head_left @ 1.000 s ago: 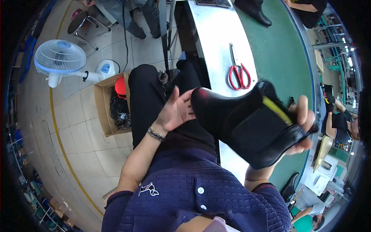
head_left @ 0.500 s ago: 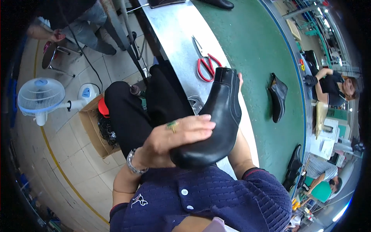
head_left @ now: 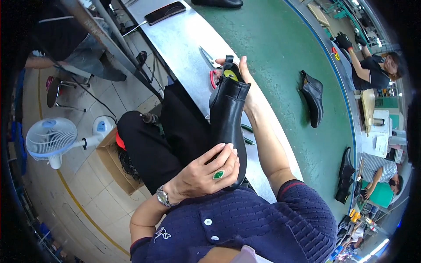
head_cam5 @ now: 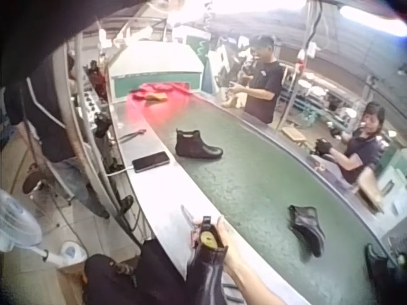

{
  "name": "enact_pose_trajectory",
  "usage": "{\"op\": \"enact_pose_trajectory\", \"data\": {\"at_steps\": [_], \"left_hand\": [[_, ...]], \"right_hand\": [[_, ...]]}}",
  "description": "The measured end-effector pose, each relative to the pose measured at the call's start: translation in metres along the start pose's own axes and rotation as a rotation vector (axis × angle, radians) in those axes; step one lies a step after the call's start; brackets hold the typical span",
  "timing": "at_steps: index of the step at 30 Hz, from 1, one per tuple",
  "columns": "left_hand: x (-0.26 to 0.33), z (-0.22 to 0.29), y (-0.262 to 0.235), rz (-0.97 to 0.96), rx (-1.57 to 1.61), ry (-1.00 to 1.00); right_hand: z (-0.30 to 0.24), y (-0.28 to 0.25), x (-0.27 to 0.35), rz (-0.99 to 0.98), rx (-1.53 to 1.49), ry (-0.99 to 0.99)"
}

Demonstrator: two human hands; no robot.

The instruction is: Trimming excess material and inspecting a black boot during shoe manufacturing.

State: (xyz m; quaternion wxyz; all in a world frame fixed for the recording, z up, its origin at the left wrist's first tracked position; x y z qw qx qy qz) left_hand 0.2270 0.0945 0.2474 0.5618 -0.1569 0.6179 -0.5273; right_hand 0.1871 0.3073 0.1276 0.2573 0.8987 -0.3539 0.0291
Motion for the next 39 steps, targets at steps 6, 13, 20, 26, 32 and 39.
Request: {"op": "enact_pose_trajectory", "data": {"at_steps": [6,13,20,26,32,39], "left_hand": [[-0.004,-0.001,0.013,0.015,0.023,0.034],[-0.038,-0.008,0.032,0.022,0.0,-0.023],[-0.006,-0.052,0.04,0.034,0.173,-0.318],[0.093,-0.09,0.055,-0.05,0.133,-0.736],[0.127,-0.09,0.057,-0.038,0.102,-0.896],[0.119,-0.105,0.068,-0.044,0.164,-0.94]], "right_hand": [[-0.007,-0.027,-0.002,0.142,0.024,0.031],[-0.072,-0.116,-0.001,0.339,-0.208,-0.282],[-0.186,-0.249,-0.01,0.557,0.085,-0.638],[-0.177,-0.36,-0.062,0.671,0.306,-0.663],[-0.14,-0.41,-0.097,0.787,0.242,-0.594],[-0.204,-0.417,-0.111,1.082,1.046,-0.516]]}}
Point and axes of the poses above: each hand's wrist, its own x-axis away from the middle knuckle, its own y-axis out of the palm, z = x × y, the point moved 9 cm from there along -x, towards the middle knuckle
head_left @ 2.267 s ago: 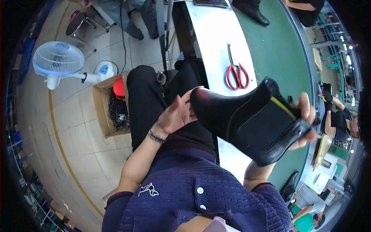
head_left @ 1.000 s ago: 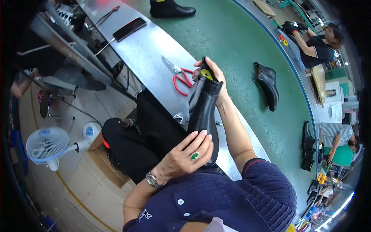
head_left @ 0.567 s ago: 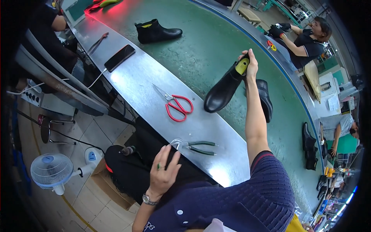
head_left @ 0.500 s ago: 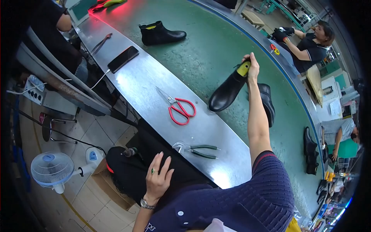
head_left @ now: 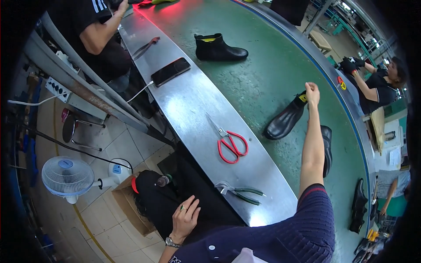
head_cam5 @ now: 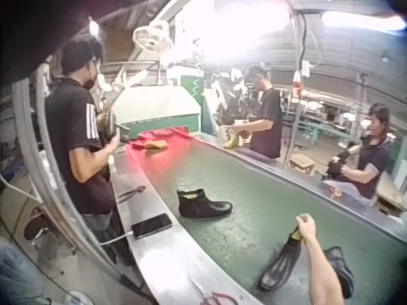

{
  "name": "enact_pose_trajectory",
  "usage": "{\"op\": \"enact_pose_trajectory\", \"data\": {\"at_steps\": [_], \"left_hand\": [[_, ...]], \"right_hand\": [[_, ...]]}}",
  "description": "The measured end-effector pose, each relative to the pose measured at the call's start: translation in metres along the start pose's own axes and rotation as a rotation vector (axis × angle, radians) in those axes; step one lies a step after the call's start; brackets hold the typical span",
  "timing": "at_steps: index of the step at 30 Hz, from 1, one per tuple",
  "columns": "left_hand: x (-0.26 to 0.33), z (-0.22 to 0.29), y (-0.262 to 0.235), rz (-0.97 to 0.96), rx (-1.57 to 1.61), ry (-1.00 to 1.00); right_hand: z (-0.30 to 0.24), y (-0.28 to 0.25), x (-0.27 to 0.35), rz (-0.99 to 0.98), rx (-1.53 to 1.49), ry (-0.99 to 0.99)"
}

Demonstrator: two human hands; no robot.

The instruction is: Trimming excess material and inspecting a black boot during shoe manufacturing.

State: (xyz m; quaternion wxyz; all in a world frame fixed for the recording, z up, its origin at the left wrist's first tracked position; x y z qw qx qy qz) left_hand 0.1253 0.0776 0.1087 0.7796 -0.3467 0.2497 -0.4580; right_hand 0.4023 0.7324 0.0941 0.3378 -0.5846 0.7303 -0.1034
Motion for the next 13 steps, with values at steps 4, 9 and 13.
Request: {"op": "enact_pose_trajectory", "data": {"at_steps": [4,9,13], "left_hand": [[-0.007,-0.002,0.0,-0.02,-0.055,0.069],[-0.019,-0.007,-0.002,-0.013,-0.057,0.09],[-0.015,-0.022,-0.004,-0.039,-0.055,0.007]], "right_hand": [[-0.139,0.031,0.011,-0.108,-0.118,-0.222],[-0.251,0.156,0.067,-0.481,-0.293,-0.246],[-0.316,0.262,0.12,-0.638,-0.428,-0.241]]}}
Point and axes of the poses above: each hand's wrist, its own x-axis away from the middle knuckle, its own y-axis out of the palm, z = x × y, the point moved 9 cm from there along -x, towards the middle knuckle
